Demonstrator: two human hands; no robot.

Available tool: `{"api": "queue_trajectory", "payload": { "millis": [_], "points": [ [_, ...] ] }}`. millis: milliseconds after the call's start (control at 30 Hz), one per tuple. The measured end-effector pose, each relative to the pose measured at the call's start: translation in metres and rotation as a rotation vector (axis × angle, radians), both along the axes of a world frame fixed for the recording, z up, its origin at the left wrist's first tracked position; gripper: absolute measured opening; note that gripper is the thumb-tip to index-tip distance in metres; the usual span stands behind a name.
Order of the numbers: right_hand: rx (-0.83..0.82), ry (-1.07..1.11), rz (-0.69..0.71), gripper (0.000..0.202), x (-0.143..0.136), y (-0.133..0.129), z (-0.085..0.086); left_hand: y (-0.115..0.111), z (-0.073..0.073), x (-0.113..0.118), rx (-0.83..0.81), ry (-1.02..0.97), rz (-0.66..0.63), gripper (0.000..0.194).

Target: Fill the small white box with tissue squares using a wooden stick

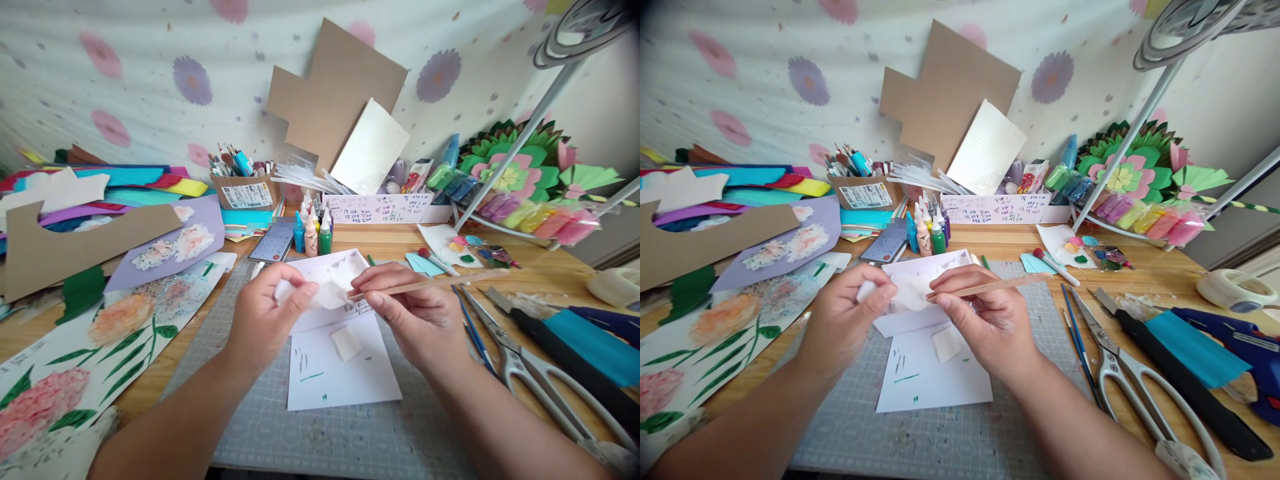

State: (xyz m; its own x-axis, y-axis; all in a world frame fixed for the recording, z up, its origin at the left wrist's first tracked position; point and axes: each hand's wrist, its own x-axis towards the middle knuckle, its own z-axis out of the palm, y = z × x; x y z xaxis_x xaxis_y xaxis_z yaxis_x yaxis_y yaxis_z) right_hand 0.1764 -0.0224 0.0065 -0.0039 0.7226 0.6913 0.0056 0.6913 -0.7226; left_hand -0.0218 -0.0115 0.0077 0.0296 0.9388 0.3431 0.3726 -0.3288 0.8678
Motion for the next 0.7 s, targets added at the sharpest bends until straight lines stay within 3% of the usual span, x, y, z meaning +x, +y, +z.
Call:
{"api": "queue_trajectory", "payload": {
  "millis": [67,100,233,300,500,700],
  "points": [
    [0.020,0.026,-0.047,0.019,-0.001,0.001,-0.001,-0.002,0.000,-0.002,0.127,-0.005,0.073,0.019],
    [0.027,0.019,-0.057,0.019,-0.001,0.001,-0.001,-0.003,0.000,-0.002,0.159,0.004,0.049,0.021],
    [0.050,-0.071,-0.046,0.019,-0.005,-0.001,-0.002,-0.008,0.002,0.007,0.131,0.071,-0.204,0.018],
    [0.063,-0.105,-0.036,0.019,-0.007,-0.002,-0.003,-0.008,0.002,0.011,0.073,0.055,-0.254,0.016],
    [0.062,-0.129,-0.015,0.021,-0.009,0.000,-0.009,-0.006,-0.001,0.015,-0.084,-0.008,-0.256,0.022],
    [-0.006,-0.088,-0.032,0.018,-0.011,0.002,-0.014,-0.003,0.001,0.015,-0.053,0.077,-0.169,0.017]
  ]
}}
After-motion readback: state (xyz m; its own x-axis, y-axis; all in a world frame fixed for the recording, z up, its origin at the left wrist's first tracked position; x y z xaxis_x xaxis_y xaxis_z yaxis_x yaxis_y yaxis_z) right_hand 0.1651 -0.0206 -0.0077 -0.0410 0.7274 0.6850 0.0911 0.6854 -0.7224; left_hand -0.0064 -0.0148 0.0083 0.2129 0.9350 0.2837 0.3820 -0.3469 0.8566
